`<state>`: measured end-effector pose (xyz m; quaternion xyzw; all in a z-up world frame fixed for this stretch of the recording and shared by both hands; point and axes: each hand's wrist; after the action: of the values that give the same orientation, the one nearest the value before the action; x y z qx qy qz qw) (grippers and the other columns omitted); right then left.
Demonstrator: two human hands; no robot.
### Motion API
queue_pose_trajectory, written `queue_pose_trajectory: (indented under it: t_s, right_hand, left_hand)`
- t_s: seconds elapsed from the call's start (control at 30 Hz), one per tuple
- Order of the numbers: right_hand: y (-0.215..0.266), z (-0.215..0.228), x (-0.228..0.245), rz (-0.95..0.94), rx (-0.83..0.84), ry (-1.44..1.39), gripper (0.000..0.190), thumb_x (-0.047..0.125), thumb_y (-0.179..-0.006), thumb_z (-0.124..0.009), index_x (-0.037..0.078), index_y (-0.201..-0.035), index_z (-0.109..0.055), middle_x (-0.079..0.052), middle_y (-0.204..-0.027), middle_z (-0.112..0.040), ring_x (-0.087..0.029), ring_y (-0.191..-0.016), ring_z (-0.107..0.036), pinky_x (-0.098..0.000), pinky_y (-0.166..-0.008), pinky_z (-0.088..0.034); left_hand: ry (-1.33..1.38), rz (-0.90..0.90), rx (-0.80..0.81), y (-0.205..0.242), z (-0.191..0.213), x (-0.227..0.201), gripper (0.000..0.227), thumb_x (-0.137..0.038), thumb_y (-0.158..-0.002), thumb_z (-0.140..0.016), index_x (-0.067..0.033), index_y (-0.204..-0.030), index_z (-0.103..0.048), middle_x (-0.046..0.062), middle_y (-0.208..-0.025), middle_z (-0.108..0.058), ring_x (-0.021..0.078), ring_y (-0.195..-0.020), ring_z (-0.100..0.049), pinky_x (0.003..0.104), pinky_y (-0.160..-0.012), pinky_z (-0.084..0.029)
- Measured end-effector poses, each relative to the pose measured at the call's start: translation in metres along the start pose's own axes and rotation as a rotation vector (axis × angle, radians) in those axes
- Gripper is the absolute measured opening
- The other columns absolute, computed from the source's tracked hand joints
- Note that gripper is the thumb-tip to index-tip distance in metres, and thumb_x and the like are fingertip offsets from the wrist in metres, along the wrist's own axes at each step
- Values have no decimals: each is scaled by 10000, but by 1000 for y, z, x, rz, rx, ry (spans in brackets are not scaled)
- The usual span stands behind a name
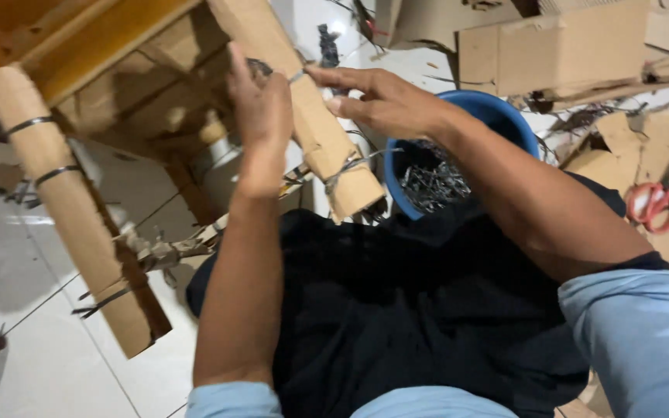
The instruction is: The person wraps cardboard around the legs of a wooden chair and secures it with black plastic cable ties taken from a blue bowl. The person repeatedly ties and twists the ties to fasten the cardboard in place.
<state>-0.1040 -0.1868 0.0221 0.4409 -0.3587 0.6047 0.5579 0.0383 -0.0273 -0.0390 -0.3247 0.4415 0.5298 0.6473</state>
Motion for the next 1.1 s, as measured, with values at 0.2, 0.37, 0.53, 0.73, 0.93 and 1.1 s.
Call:
queue_pose_trajectory:
  t_s: [0.2,0.37,0.53,0.73,0.93,1.1]
  right_hand:
    - [35,27,-56,-387,-43,-69,247,280,-1071,-568,103,-933,-673,-32,-876,-660,-136,-800,-621,-297,-830,-554]
    - [56,11,-154,-694,-120,-79,185,187,-1051,-568,74,-1013,-710,-83,-945,-681,-192,-873,-611,-361,-851,-507]
    - [67,-43,-324,-816,-298,59,185,186,-895,-713,108,-1030,-811,-61,-1216,-758,-211,-1176,-687,-387,-1078,-480]
    - [73,-88,-327,-1040,-290,359,452,315,-978,-632,238,-1419,-575,-165,-1426,-399,-431,-1183,-586,-540,-1014,-481]
    - [55,-81,-351,-915,-302,497,264,399,-1049,-581,190,-1104,-732,-126,-1147,-558,-348,-1025,-618,-490,-795,-532]
    - [40,-7,-342,-790,172,748,309,433,-969,-644,253,-1185,-772,-135,-1197,-735,-347,-1077,-706,-490,-873,-583]
  left_hand:
    - [-13,-130,-92,50,31,-64,719,-299,-985,-680,-187,-1587,-303,170,-1723,15,423,-1605,-252,736,-1186,-267]
    - [62,-209,-143,49,31,-44,441,-259,-979,-686,-157,-1383,-542,158,-1613,-256,350,-1518,-334,539,-1224,-337]
    - [126,-212,-64,45,28,-38,351,-252,-986,-674,-138,-1308,-595,149,-1556,-322,272,-1381,-572,411,-1154,-462]
    - [0,-225,-60,44,25,-50,325,-242,-1016,-634,-156,-1321,-564,74,-1358,-493,289,-1304,-499,445,-1105,-418]
    - [48,-198,-42,27,22,-46,396,-234,-1021,-642,-132,-1377,-502,114,-1459,-481,365,-1402,-498,465,-1163,-453]
    - [9,-182,-77,19,25,-49,392,-269,-1004,-639,-189,-1369,-518,131,-1621,-290,355,-1451,-454,519,-1165,-394]
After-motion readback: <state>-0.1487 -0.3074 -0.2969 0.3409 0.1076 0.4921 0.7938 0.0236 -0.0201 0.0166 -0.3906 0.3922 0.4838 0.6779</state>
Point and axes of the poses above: each hand's wrist, its own y-axis away from the middle knuckle, its own z-axis out of the back of the hand, x = y × z
